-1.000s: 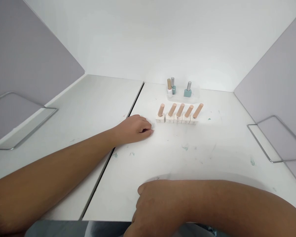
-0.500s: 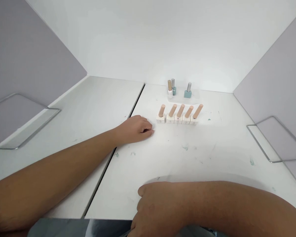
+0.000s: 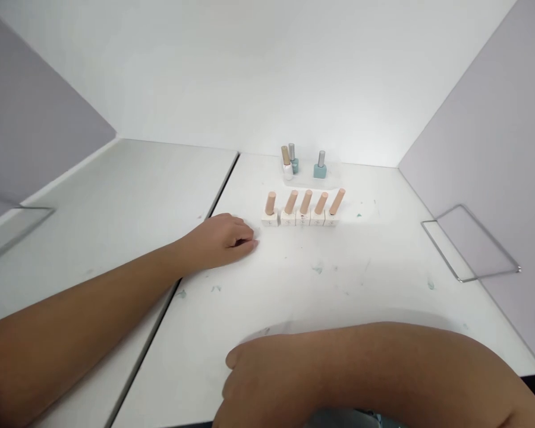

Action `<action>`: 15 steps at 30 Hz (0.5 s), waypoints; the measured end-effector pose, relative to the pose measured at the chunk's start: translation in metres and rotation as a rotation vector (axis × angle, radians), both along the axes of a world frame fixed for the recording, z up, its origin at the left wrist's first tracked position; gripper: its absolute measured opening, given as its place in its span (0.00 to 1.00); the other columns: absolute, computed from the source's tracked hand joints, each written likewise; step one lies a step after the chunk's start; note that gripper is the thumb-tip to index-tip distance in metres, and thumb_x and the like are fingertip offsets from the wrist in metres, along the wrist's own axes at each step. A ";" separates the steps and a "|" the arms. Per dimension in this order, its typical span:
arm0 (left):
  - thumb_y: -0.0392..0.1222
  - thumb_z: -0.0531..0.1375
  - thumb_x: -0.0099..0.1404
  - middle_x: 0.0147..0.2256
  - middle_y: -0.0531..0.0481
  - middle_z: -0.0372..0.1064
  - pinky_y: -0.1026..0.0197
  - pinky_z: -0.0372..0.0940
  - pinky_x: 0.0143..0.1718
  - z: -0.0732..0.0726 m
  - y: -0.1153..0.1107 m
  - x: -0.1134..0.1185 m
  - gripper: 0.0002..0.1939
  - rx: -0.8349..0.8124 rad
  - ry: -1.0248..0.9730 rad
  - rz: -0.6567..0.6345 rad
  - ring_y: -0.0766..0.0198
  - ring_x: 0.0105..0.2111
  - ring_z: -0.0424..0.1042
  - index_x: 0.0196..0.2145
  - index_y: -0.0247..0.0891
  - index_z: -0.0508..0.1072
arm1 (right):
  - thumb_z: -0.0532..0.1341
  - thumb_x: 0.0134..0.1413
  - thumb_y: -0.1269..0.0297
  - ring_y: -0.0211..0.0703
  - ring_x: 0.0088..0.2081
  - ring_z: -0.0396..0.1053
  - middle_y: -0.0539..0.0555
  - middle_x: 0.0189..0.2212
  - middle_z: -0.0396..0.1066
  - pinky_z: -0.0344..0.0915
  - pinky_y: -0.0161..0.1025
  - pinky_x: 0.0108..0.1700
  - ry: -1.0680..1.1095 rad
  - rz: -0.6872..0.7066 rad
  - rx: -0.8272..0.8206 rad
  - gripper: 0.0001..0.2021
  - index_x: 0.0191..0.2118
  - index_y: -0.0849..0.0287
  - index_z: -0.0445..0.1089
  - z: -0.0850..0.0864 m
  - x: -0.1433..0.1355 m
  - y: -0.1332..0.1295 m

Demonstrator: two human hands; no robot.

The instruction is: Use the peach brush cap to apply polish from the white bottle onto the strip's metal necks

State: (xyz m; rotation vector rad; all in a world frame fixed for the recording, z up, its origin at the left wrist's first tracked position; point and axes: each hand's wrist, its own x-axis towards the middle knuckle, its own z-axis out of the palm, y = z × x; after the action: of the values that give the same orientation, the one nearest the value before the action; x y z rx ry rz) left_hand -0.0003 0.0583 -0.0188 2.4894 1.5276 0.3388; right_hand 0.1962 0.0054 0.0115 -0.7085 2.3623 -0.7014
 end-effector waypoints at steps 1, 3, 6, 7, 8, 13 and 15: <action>0.38 0.51 0.62 0.15 0.56 0.45 0.60 0.50 0.26 0.000 0.000 0.000 0.19 0.007 -0.004 -0.007 0.68 0.18 0.49 0.19 0.38 0.46 | 0.53 0.55 0.66 0.43 0.33 0.67 0.51 0.37 0.76 0.55 0.47 0.41 0.022 0.006 -0.036 0.02 0.32 0.55 0.61 -0.006 0.000 0.001; 0.38 0.51 0.62 0.15 0.56 0.45 0.60 0.50 0.26 0.001 0.001 0.000 0.19 0.017 -0.010 -0.016 0.69 0.17 0.49 0.19 0.38 0.45 | 0.51 0.54 0.63 0.43 0.32 0.66 0.51 0.34 0.75 0.54 0.48 0.40 0.095 -0.013 -0.118 0.07 0.26 0.55 0.56 -0.016 0.001 0.002; 0.38 0.51 0.62 0.15 0.57 0.44 0.60 0.52 0.26 0.002 0.002 0.001 0.19 0.021 -0.012 -0.016 0.69 0.17 0.48 0.19 0.38 0.45 | 0.51 0.52 0.63 0.42 0.31 0.66 0.51 0.34 0.75 0.54 0.48 0.38 0.088 -0.005 -0.147 0.11 0.22 0.56 0.49 -0.021 0.002 0.003; 0.38 0.51 0.62 0.15 0.57 0.44 0.61 0.52 0.26 0.002 0.002 0.001 0.19 0.017 -0.009 -0.013 0.69 0.17 0.48 0.19 0.38 0.45 | 0.52 0.51 0.63 0.42 0.31 0.67 0.51 0.34 0.75 0.54 0.48 0.39 0.071 0.001 -0.140 0.11 0.22 0.57 0.48 -0.021 0.001 0.004; 0.39 0.51 0.62 0.15 0.57 0.44 0.61 0.53 0.27 0.002 0.002 0.001 0.19 0.013 -0.006 -0.010 0.69 0.17 0.48 0.19 0.38 0.45 | 0.52 0.51 0.64 0.43 0.32 0.67 0.51 0.34 0.75 0.54 0.48 0.39 0.064 -0.003 -0.131 0.11 0.22 0.57 0.48 -0.020 0.000 0.004; 0.40 0.51 0.63 0.15 0.56 0.47 0.60 0.54 0.29 -0.001 0.001 -0.001 0.18 -0.010 0.010 0.004 0.69 0.18 0.49 0.19 0.37 0.46 | 0.54 0.53 0.59 0.39 0.28 0.66 0.49 0.28 0.74 0.57 0.46 0.40 -0.011 -0.088 -0.205 0.10 0.25 0.56 0.55 -0.019 -0.001 0.010; 0.40 0.51 0.63 0.15 0.56 0.47 0.60 0.53 0.28 -0.002 0.002 -0.001 0.19 -0.013 0.011 0.006 0.68 0.18 0.50 0.19 0.37 0.46 | 0.57 0.53 0.56 0.36 0.27 0.67 0.46 0.26 0.72 0.59 0.41 0.39 -0.092 -0.200 -0.389 0.11 0.27 0.56 0.59 -0.018 0.003 0.010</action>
State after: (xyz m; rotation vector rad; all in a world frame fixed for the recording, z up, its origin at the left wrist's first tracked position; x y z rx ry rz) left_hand -0.0015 0.0599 -0.0205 2.4814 1.5366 0.3154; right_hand 0.1996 0.0156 -0.0069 -0.5841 2.2541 -1.2755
